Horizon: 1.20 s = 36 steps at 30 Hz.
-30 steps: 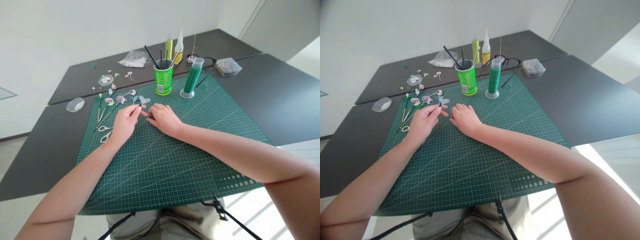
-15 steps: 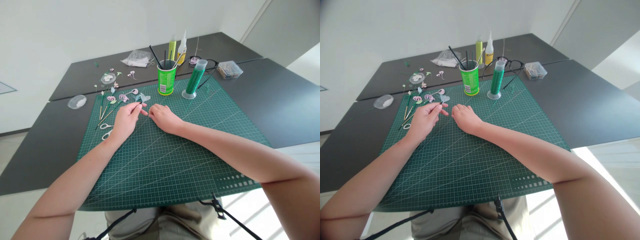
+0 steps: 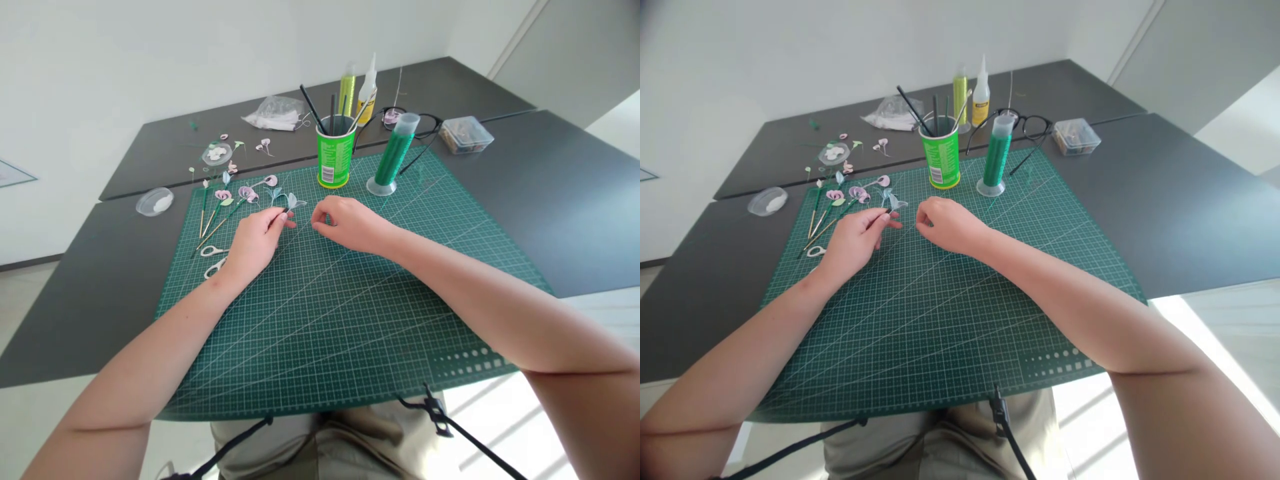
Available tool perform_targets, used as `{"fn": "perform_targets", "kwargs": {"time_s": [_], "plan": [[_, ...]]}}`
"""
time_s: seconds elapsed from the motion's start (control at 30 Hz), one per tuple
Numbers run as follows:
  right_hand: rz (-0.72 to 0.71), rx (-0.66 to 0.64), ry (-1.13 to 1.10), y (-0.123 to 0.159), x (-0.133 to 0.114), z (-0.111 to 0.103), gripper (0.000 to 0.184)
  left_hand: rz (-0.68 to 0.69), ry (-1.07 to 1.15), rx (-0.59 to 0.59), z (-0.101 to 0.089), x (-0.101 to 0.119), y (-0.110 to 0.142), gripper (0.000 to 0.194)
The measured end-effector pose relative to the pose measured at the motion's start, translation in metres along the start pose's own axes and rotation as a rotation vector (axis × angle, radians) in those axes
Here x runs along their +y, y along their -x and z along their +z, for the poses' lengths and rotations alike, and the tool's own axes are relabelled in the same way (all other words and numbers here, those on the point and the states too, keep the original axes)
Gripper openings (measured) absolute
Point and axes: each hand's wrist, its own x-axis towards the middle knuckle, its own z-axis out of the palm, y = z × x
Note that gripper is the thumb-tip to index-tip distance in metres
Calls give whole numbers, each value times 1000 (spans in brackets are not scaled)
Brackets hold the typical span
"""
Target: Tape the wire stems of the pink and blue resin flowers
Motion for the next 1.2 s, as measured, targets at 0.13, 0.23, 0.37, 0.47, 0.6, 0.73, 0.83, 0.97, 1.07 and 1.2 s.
{"fn": "perform_targets", "kwargs": {"time_s": [0.13, 0.23, 0.37, 0.47, 0.6, 0.73, 0.83, 0.97, 1.07, 1.2], "plan": [[2, -37, -20, 2, -4, -1, 11, 2, -58, -34, 0, 1, 0, 30], [-10, -43, -37, 3, -6, 4, 13, 3, -107, -54, -1, 2, 0, 33], [-10, -27, -24, 3, -6, 12, 11, 0, -153, -11, -2, 1, 1, 31], [-20, -17, 6, 3, -7, 17, 16, -4, -165, -3, -2, 0, 0, 33], [-27, -8, 29, 4, -8, 21, 15, -20, -100, -33, -1, 0, -2, 31], [-30, 11, 8, 4, -7, 22, 12, -35, -4, -72, 0, -3, -5, 32], [-32, 28, 10, 3, -7, 24, 10, -49, 57, -102, 2, -8, -7, 34], [-14, 42, 16, 2, -7, 26, 7, -78, 133, -134, 5, -13, -9, 35], [-7, 56, 13, 1, -7, 29, 2, -92, 163, -136, 5, -13, -9, 34], [4, 81, -22, -1, -8, 32, 6, -108, 166, -146, 5, -10, -8, 33]]}}
